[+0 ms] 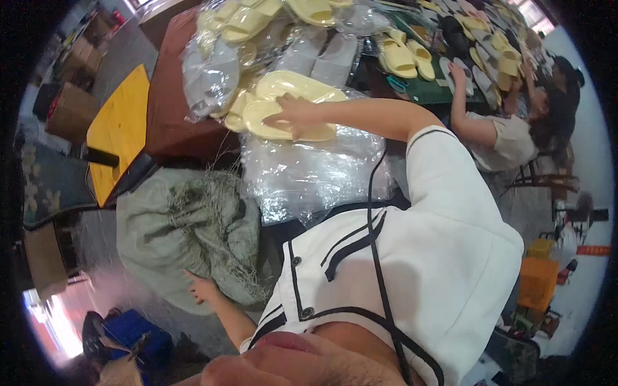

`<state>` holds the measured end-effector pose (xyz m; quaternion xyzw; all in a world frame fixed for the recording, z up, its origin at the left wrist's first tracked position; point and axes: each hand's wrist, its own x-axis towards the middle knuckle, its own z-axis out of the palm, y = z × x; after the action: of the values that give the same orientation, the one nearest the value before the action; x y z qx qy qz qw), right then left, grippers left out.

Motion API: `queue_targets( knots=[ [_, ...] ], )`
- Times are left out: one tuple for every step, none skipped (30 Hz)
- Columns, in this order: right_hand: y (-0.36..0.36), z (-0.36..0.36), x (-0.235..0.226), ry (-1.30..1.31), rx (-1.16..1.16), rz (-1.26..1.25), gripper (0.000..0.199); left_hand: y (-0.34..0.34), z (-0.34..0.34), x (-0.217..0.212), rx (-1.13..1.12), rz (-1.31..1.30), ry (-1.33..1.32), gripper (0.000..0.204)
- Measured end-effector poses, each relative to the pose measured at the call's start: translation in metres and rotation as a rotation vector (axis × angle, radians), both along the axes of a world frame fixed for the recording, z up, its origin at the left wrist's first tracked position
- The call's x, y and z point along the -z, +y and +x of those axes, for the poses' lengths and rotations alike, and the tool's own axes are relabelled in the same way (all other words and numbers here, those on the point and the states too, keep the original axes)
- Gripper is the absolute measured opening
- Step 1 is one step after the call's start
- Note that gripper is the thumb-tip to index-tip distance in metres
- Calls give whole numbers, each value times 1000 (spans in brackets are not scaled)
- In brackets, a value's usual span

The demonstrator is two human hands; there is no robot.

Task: The person removes slippers from a large sack onto a table by hand, then pairs and arranges the slippers onto sheets of plastic wrap.

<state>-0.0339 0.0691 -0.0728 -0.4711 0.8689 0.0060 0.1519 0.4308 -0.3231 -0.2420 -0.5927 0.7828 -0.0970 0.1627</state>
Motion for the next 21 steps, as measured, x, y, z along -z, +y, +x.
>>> queue_targets(
  knots=[
    [4, -10, 7, -66, 65, -110, 74, -4, 3, 2, 38, 56, 32, 100],
    [12, -26, 11, -135, 134, -217, 61, -14, -1, 4, 79, 113, 65, 91],
    [7, -31, 21, -140, 216, -526, 38, -24, 19, 18, 221, 26, 236, 72],
    [-9, -35, 3, -135, 209, -333, 29, -37, 47, 31, 349, -73, 384, 56],
    [-13, -27, -22, -170, 102, -406, 24, -47, 58, 37, 146, 33, 568, 33],
    [13, -79, 0, -94, 71, -458, 27, -65, 46, 38, 316, -111, 674, 32],
    [15, -69, -25, 30, 100, -472, 30, -49, 17, 34, 160, 20, 448, 37],
    [-2, -76, -42, 0, 156, -531, 32, -75, 42, 30, -21, -1, 620, 35],
    [1, -77, -62, -55, 308, -647, 33, -82, 27, 16, -59, 79, 767, 27],
    [23, -104, -83, -67, 201, -661, 34, -84, -21, -15, 27, 23, 741, 20],
    [-12, -94, -103, -389, 253, -629, 39, -117, 24, -33, 164, -72, 805, 18],
    [-23, -90, -113, -474, 224, -636, 39, -124, 29, -44, 107, -39, 959, 16],
    [-38, -79, -120, -590, 142, -625, 35, -138, 24, -73, 130, -22, 949, 17],
    [-59, -59, -127, -708, 55, -610, 31, -144, 26, -99, -3, 145, 1401, 20],
    [-87, -20, -135, -699, -23, -579, 31, -145, 30, -126, -148, 310, 1850, 23],
    [-99, -2, -139, -823, -145, -475, 29, -139, 10, -165, -98, 374, 1895, 25],
    [-108, 18, -138, -946, -145, -425, 26, -124, -15, -208, -37, 445, 1936, 27],
    [-131, 47, -138, -1096, -200, -376, 23, -114, -14, -237, -65, 444, 1972, 27],
    [-159, 74, -138, -1212, -325, -273, 20, -107, -4, -261, -91, 433, 2005, 27],
    [-184, 98, -133, -1294, -406, -217, 18, -98, 7, -273, -121, 407, 1918, 28],
    [-204, 118, -118, -1369, -466, -167, 17, -90, 10, -265, -105, 484, 2016, 28]
  ],
)
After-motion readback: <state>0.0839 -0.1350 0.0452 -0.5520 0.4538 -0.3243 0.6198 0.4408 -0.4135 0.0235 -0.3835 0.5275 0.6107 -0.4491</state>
